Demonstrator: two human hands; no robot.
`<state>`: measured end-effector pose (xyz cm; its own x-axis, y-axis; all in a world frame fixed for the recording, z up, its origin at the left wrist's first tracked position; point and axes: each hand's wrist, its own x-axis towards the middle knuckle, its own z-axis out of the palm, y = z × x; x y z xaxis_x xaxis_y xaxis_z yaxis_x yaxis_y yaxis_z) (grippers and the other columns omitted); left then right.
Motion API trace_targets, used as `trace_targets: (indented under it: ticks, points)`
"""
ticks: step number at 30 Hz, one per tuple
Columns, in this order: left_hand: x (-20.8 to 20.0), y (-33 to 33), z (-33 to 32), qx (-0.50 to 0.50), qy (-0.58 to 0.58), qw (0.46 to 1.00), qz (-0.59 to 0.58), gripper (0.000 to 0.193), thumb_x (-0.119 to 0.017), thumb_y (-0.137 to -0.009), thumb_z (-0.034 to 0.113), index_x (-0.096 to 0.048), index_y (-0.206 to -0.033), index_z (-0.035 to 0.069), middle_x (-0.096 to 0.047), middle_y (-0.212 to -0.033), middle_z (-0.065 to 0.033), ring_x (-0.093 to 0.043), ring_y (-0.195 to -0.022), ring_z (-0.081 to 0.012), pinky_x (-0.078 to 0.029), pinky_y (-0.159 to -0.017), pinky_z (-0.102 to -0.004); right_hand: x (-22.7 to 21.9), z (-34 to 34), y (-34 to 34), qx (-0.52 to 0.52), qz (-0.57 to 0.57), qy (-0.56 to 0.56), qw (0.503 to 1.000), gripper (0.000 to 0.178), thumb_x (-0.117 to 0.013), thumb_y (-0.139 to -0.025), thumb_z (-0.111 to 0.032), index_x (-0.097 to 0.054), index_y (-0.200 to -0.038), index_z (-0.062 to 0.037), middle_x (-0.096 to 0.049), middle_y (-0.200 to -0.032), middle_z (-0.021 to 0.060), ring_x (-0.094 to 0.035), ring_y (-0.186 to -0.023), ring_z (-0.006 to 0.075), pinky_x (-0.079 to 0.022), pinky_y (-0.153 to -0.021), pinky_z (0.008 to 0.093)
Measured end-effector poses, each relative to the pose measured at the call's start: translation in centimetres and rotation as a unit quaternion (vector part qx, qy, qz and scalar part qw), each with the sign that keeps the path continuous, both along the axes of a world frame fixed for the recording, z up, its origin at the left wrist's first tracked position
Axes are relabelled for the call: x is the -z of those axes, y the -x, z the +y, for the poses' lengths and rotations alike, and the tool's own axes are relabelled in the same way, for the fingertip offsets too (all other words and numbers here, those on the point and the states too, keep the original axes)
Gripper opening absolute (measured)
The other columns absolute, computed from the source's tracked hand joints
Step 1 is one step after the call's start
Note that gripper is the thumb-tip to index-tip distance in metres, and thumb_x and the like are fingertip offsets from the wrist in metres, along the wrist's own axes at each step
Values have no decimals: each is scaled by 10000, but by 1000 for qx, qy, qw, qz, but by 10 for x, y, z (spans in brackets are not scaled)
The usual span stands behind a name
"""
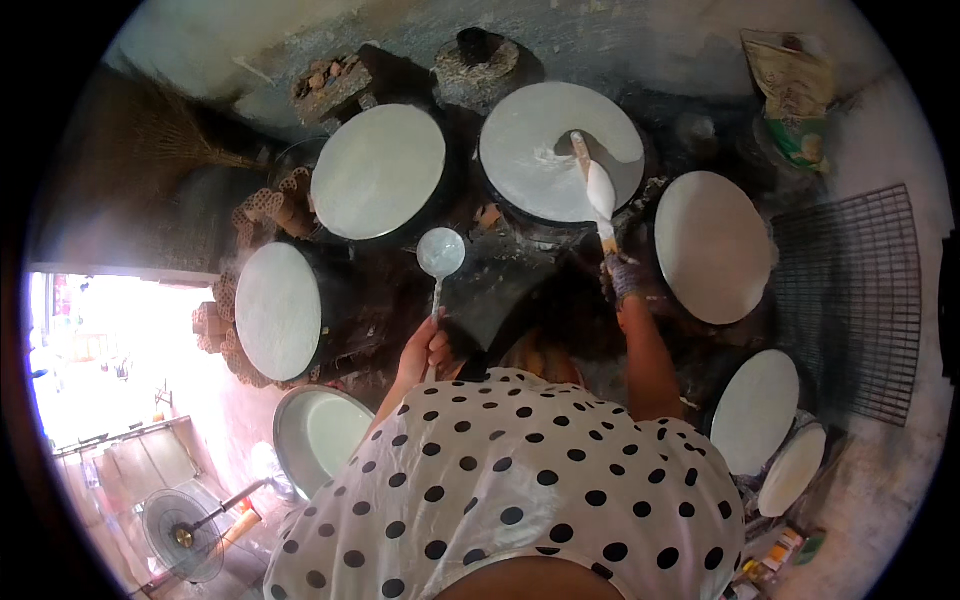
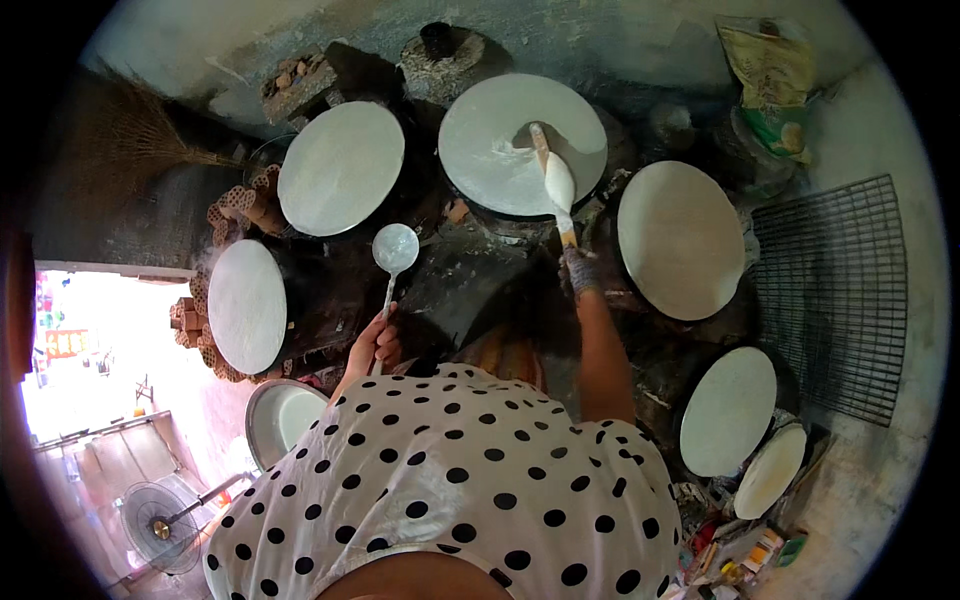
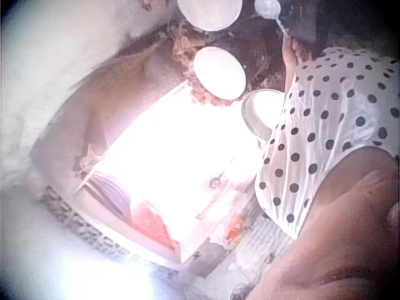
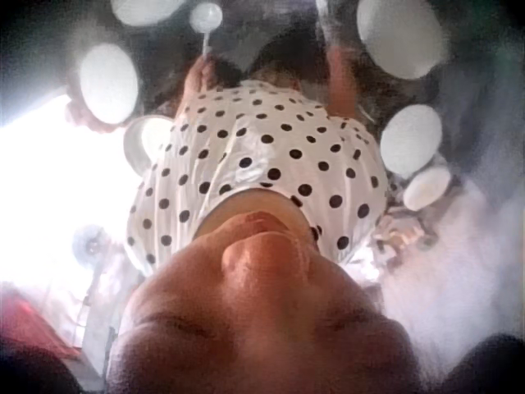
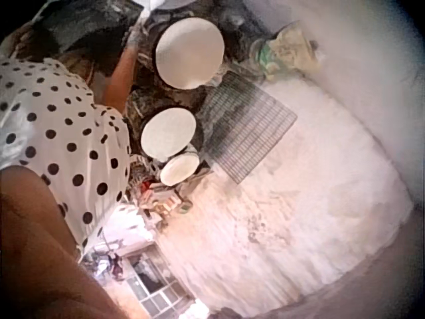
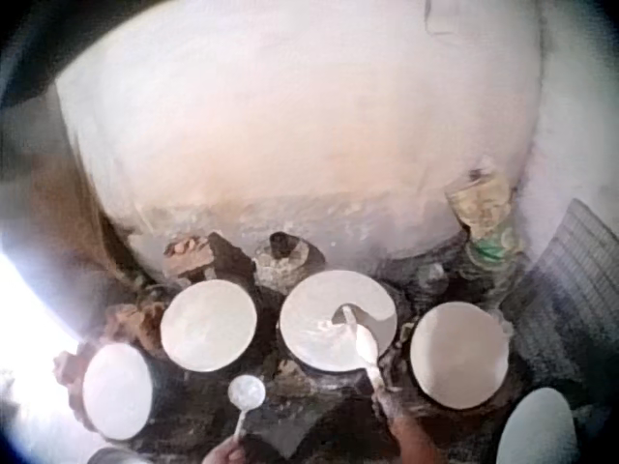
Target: The person pours white liquid onto heated cloth steamers, spreads it using a ladle, and then removes the resulting rice paper sheets with a long wooden stick.
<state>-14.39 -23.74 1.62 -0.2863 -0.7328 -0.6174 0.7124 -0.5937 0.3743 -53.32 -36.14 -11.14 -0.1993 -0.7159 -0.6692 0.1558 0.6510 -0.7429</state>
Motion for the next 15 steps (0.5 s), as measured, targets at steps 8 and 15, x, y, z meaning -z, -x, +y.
trace_targets:
  ticks: [8, 15]
  points:
    - [5, 45, -25, -2, -34, 999, -14, 227, -368, -1005, 232, -522, -1164, 181, -349, -603, 54, -334, -442, -74, -286, -391, -221, -1, -4, -34, -118, -33, -21, 992, 281, -605, -865, -339, -601, -707, -108, -564, -550, 24, -496, -387, 147, -390, -355, 312]
    - [6, 54, -35, -27, -33, 999, 30, 270, -355, -1021, 235, -510, -1232, 170, -353, -601, 57, -351, -426, -64, -312, -395, -231, 2, -30, 59, 33, -46, 13, 998, 314, -612, -871, -385, -601, -741, -98, -559, -535, 35, -472, -348, 161, -360, -322, 308]
